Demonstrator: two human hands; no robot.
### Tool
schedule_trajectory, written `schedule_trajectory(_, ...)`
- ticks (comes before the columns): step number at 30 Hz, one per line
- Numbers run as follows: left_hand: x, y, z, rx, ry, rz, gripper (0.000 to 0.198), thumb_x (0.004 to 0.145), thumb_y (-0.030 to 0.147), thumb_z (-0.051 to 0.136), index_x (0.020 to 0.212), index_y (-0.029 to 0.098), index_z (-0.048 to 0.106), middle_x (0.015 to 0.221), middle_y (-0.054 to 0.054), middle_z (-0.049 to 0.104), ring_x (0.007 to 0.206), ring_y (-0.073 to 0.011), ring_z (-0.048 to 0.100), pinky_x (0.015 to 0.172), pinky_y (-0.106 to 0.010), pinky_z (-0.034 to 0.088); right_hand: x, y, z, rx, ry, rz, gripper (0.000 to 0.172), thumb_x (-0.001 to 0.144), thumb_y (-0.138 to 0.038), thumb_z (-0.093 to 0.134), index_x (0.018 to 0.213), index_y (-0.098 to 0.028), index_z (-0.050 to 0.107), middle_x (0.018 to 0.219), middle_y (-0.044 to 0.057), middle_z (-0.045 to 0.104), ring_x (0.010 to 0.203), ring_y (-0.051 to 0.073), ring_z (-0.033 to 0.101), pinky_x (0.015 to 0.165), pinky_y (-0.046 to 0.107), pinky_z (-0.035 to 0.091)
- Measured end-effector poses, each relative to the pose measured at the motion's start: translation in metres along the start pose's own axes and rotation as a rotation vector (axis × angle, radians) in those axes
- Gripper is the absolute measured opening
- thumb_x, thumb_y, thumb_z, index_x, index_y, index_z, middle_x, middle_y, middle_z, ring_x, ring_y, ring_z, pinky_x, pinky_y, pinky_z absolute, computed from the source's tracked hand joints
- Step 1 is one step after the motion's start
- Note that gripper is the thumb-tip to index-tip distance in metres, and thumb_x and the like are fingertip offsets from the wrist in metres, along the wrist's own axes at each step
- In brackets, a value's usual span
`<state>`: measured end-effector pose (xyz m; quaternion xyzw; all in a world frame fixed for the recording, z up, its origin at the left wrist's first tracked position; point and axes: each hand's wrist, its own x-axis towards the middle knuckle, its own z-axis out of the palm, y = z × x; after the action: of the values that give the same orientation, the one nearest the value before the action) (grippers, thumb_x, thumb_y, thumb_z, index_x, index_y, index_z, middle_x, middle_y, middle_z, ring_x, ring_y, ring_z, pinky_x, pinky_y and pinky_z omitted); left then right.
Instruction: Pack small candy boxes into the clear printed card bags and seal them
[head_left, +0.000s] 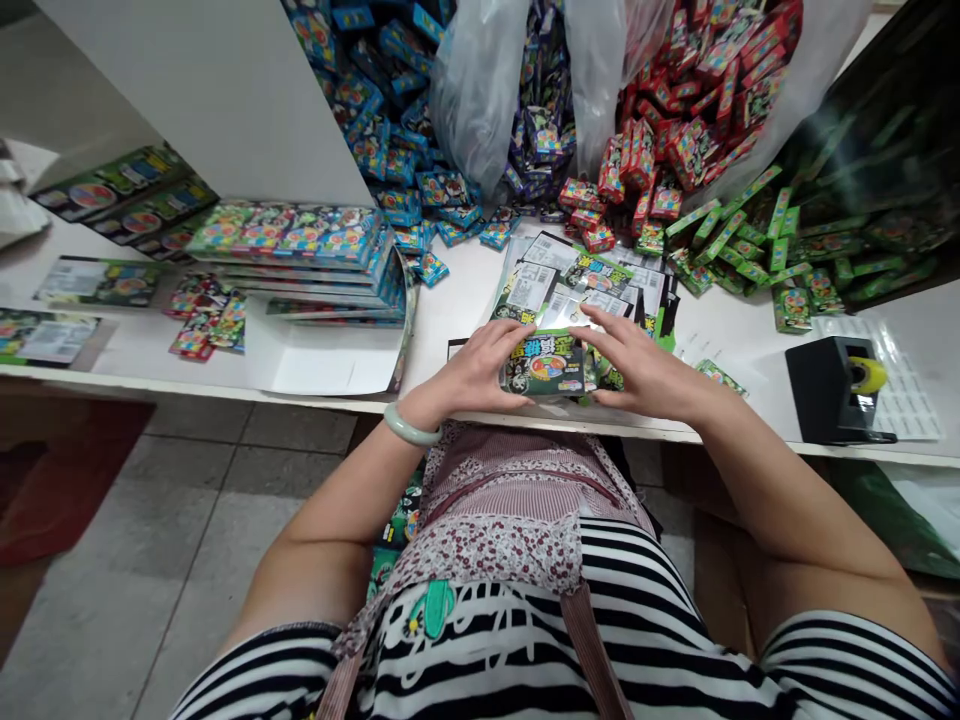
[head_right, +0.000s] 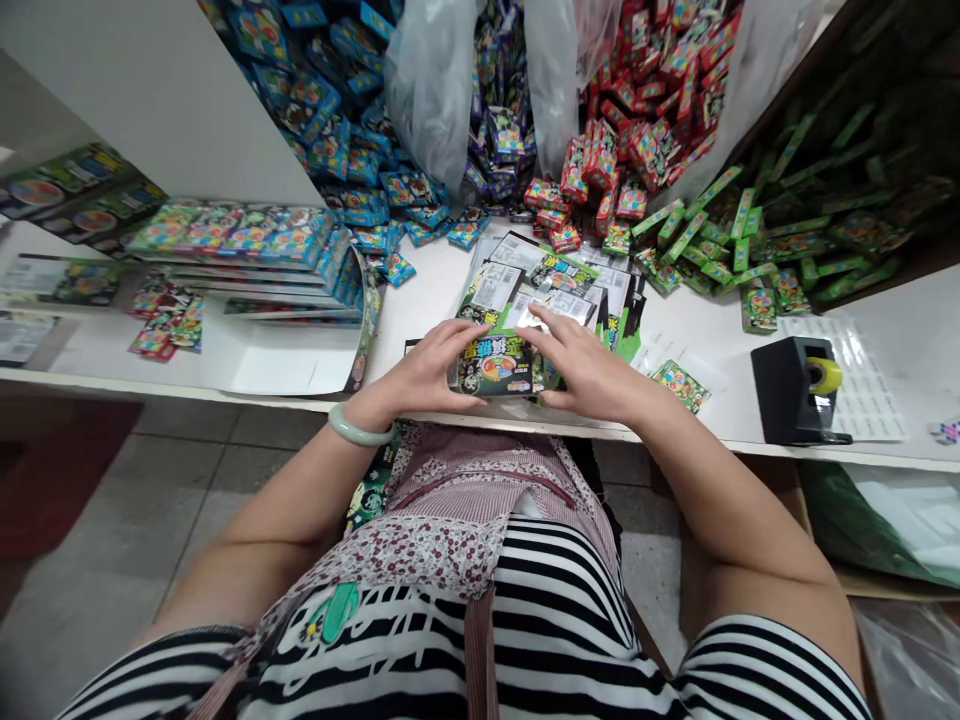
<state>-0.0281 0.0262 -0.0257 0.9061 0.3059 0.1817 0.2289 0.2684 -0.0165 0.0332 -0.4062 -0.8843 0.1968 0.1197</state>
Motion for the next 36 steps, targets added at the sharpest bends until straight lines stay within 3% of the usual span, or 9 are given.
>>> schedule_trajectory(4, -0.002, -0.001, 0.002, 0.009, 0.087, -0.03, 0.099, 0.072, 0.051, 0.08, 0.153, 0.019, 0.032, 0.139, -0.018, 0.047, 0.13, -0.0353, 0.049, 0.112, -0.053, 0.044, -0.001, -0.016, 0.012, 0.046, 0.146, 0.068, 0.055, 0.091, -0.036, 0.059, 0.145, -0.027, 0.047, 0.131, 0.012, 0.064, 0.134, 0.033, 0.049, 0.115, 0.059, 0.033)
schedule_trajectory(8, 0.0, -0.001, 0.006, -0.016, 0.106, 0.01, 0.101, 0.072, 0.055, 0.08, 0.153, 0.02, 0.031, 0.138, -0.017, 0.048, 0.129, -0.0345, 0.05, 0.111, -0.053, 0.046, 0.008, -0.018, 0.027, 0.101, 0.207, 0.06, 0.041, 0.097, -0.034, 0.048, 0.136, -0.028, 0.056, 0.128, 0.009, 0.069, 0.132, 0.031, 0.053, 0.118, 0.061, 0.026)
schedule_trajectory(10, -0.001, -0.002, 0.005, -0.012, 0.141, -0.003, 0.102, 0.072, 0.056, 0.08, 0.153, 0.02, 0.03, 0.137, -0.017, 0.048, 0.128, -0.0347, 0.05, 0.111, -0.054, 0.046, 0.021, 0.004, 0.023, 0.163, 0.314, 0.123, 0.035, 0.099, -0.037, 0.044, 0.127, -0.027, 0.062, 0.124, 0.007, 0.071, 0.125, 0.028, 0.059, 0.115, 0.055, 0.035)
schedule_trajectory(13, -0.007, -0.005, -0.003, 0.025, 0.19, -0.055, 0.102, 0.073, 0.054, 0.081, 0.155, 0.021, 0.029, 0.136, -0.017, 0.048, 0.128, -0.0353, 0.05, 0.11, -0.055, 0.046, 0.054, 0.063, 0.003, 0.134, 0.571, 0.426, 0.032, 0.099, -0.036, 0.042, 0.117, -0.022, 0.065, 0.115, 0.01, 0.072, 0.11, 0.027, 0.065, 0.103, 0.046, 0.048)
schedule_trajectory(19, -0.011, -0.003, -0.007, 0.057, 0.197, -0.047, 0.102, 0.075, 0.05, 0.08, 0.157, 0.024, 0.025, 0.137, -0.016, 0.049, 0.127, -0.0352, 0.051, 0.109, -0.055, 0.048, 0.13, 0.161, -0.025, -0.074, 0.607, 0.836, 0.069, 0.078, -0.027, 0.074, 0.138, -0.005, 0.048, 0.136, 0.026, 0.058, 0.127, 0.039, 0.054, 0.108, 0.054, 0.041)
schedule_trajectory(22, -0.013, -0.005, -0.006, 0.066, 0.228, -0.051, 0.103, 0.075, 0.051, 0.08, 0.158, 0.025, 0.025, 0.136, -0.016, 0.05, 0.125, -0.0348, 0.053, 0.107, -0.054, 0.049, 0.138, 0.174, -0.026, 0.151, 0.726, 0.924, 0.055, 0.076, -0.022, 0.071, 0.127, -0.008, 0.057, 0.123, 0.023, 0.066, 0.118, 0.037, 0.06, 0.105, 0.053, 0.043)
schedule_trajectory(26, -0.02, -0.012, -0.012, 0.097, 0.26, -0.074, 0.1, 0.077, 0.052, 0.079, 0.157, 0.025, 0.025, 0.136, -0.015, 0.05, 0.126, -0.0344, 0.053, 0.108, -0.052, 0.048, 0.104, 0.167, -0.024, 0.456, 0.753, 0.896, 0.028, 0.077, -0.033, 0.07, 0.098, -0.016, 0.067, 0.09, 0.009, 0.071, 0.088, 0.025, 0.068, 0.083, 0.042, 0.056)
schedule_trajectory(31, -0.017, -0.014, -0.015, 0.079, 0.249, -0.054, 0.101, 0.076, 0.055, 0.078, 0.157, 0.024, 0.026, 0.136, -0.015, 0.05, 0.126, -0.0336, 0.052, 0.11, -0.051, 0.048, 0.044, 0.12, -0.01, 1.057, 0.683, 0.698, 0.043, 0.056, -0.045, 0.086, 0.088, -0.021, 0.069, 0.082, 0.001, 0.07, 0.069, 0.013, 0.064, 0.066, 0.029, 0.056)
schedule_trajectory(36, -0.016, -0.007, -0.012, 0.084, 0.216, -0.044, 0.098, 0.078, 0.056, 0.077, 0.156, 0.023, 0.028, 0.135, -0.015, 0.05, 0.125, -0.034, 0.053, 0.108, -0.051, 0.049, 0.014, 0.083, 0.005, 1.136, 0.606, 0.662, 0.042, 0.055, -0.048, 0.088, 0.083, -0.022, 0.07, 0.082, 0.0, 0.071, 0.067, 0.013, 0.063, 0.061, 0.028, 0.055)
